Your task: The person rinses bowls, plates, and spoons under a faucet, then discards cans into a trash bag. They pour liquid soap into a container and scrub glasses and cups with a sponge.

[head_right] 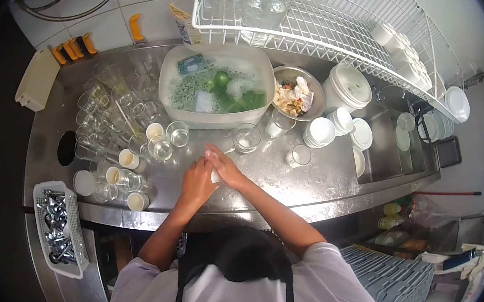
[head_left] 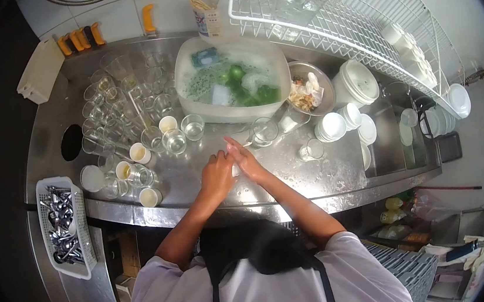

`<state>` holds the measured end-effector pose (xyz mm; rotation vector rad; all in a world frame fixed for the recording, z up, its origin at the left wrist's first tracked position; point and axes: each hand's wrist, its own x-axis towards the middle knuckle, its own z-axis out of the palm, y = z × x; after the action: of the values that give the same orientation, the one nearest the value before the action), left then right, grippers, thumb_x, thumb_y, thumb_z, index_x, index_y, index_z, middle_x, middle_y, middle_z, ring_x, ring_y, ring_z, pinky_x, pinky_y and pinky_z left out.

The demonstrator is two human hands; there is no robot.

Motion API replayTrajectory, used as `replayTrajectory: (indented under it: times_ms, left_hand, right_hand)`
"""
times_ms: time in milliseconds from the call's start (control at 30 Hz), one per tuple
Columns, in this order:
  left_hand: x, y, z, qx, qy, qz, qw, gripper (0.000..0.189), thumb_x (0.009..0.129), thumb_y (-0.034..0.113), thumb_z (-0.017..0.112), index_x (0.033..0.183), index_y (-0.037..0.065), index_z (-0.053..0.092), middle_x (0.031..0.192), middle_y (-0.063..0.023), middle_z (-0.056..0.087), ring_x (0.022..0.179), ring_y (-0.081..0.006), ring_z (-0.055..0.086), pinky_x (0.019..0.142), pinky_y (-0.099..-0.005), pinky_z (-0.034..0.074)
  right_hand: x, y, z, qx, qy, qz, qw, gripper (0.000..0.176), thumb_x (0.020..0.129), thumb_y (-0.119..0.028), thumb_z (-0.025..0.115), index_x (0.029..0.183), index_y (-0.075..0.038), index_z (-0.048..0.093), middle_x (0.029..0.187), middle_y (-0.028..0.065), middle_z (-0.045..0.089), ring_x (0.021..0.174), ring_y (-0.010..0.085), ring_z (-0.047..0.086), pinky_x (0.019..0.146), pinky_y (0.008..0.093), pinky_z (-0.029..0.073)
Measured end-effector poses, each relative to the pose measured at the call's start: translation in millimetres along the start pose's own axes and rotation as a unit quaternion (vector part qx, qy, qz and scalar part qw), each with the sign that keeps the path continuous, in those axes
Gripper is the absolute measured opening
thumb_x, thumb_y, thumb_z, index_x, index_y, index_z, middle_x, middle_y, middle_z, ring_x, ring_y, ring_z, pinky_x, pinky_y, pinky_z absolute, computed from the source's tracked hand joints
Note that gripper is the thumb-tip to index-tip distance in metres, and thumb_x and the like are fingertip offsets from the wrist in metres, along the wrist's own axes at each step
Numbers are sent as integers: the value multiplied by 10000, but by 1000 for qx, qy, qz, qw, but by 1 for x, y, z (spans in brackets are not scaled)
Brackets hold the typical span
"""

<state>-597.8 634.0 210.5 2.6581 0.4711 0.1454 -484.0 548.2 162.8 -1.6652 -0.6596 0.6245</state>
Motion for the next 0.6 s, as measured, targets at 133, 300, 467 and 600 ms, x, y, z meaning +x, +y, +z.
replayTrajectory:
  times_ms: [133,300,467,600]
  left_hand:
    - [-1,-11,16,-154,16,-67,986,625,645,217,879,1175,12,618,1101,-201,694,1001,-395,676,792,-458,563]
    - [8,-20,37,-293,108,-71,947,579,669,229,864,1179,90,628,1005,-158,718,956,-392,670,844,-465,540]
    - [44,-44,115,-189,217,-137,948,777,646,257,917,1309,77,555,1187,-164,683,1179,-362,609,993,-441,487]
    - [71,-38,124,-201,241,-102,944,1055,661,311,928,1527,99,364,1274,-198,625,1181,-335,601,975,-438,495]
  right_hand:
    - [11,4,14,76,-25,101,992,400,995,-391,650,1188,-41,635,1116,116,690,1103,194,605,969,342,462]
    - [-2,-6,2,61,182,-24,981,251,984,-245,681,1068,-9,661,1033,96,695,996,175,611,939,318,459]
    - [-52,-24,-45,25,136,-13,990,213,987,-222,668,1031,-13,671,950,66,690,942,151,607,914,307,457]
    - [-84,-3,-71,16,101,87,991,233,984,-239,668,1005,-7,676,951,65,689,936,140,593,900,296,451]
